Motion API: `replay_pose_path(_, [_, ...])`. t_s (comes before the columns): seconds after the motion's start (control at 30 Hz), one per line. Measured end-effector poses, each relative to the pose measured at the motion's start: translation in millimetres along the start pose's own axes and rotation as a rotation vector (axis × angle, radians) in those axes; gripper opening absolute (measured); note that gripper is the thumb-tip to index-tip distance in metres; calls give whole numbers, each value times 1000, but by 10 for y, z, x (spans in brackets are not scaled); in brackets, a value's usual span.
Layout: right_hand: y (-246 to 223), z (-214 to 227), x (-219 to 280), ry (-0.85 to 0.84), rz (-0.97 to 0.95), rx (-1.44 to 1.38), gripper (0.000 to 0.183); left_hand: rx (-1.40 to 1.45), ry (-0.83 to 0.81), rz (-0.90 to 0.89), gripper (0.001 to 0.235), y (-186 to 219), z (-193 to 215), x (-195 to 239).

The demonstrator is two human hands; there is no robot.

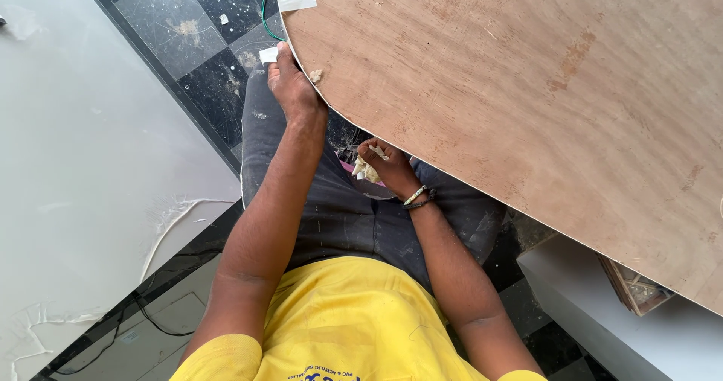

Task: Applying white adhesive putty and masking tape to the curved edge of a wooden furniture component.

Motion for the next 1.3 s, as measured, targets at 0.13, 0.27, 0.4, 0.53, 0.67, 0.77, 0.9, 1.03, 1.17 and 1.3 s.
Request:
replay_pose_path(0.13, [-9,11,20,-9,21,-15,46,22,-10,9,32,-21,17,-18])
replay_pose_path(0.27, [22,15,28,-2,15,-48,43,31,-28,54,36,-11,20,-34])
replay_pose_path(0.4, [45,13,22,-15,23,-59,39,16,-7,118,40,-50,69,-101])
replay_pose_path(0.53, [40,15,17,-5,41,-47,37,46,-6,218,40,38,-41,13])
replay_pose_path(0.67, [85,32,-1,2,27,-65,36,119,64,462,34,-100,-96,324])
replay_pose_path(0.77, [120,60,13,1,44,-44,34,170,-28,506,26,-585,415,239])
replay_pose_path(0.9, [125,33,13,-34,38,-91,32,-26,-185,485,19,-794,1095,281])
replay_pose_path(1.03, [155,45,26,-24,-4,-111,32,-332,-211,620,14,-279,774,962])
replay_pose_path(1.17, [-105,-27,111,-64,123,-181,41,-600,-463,486,29,-354,725,1063])
replay_pose_path(1.3, [-330,-46,224,-235,189,-459,50,-795,-722,399,63,-163,417,1117])
Point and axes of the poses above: each hand's wrist, its own x-axis away from the middle knuckle, its own z-axis out of the back of the hand, y = z × x, the point moved 3 cm from there along -x, towards the middle knuckle, and after that the axes turned 10 degrees about -y, right-handed, at the moved point
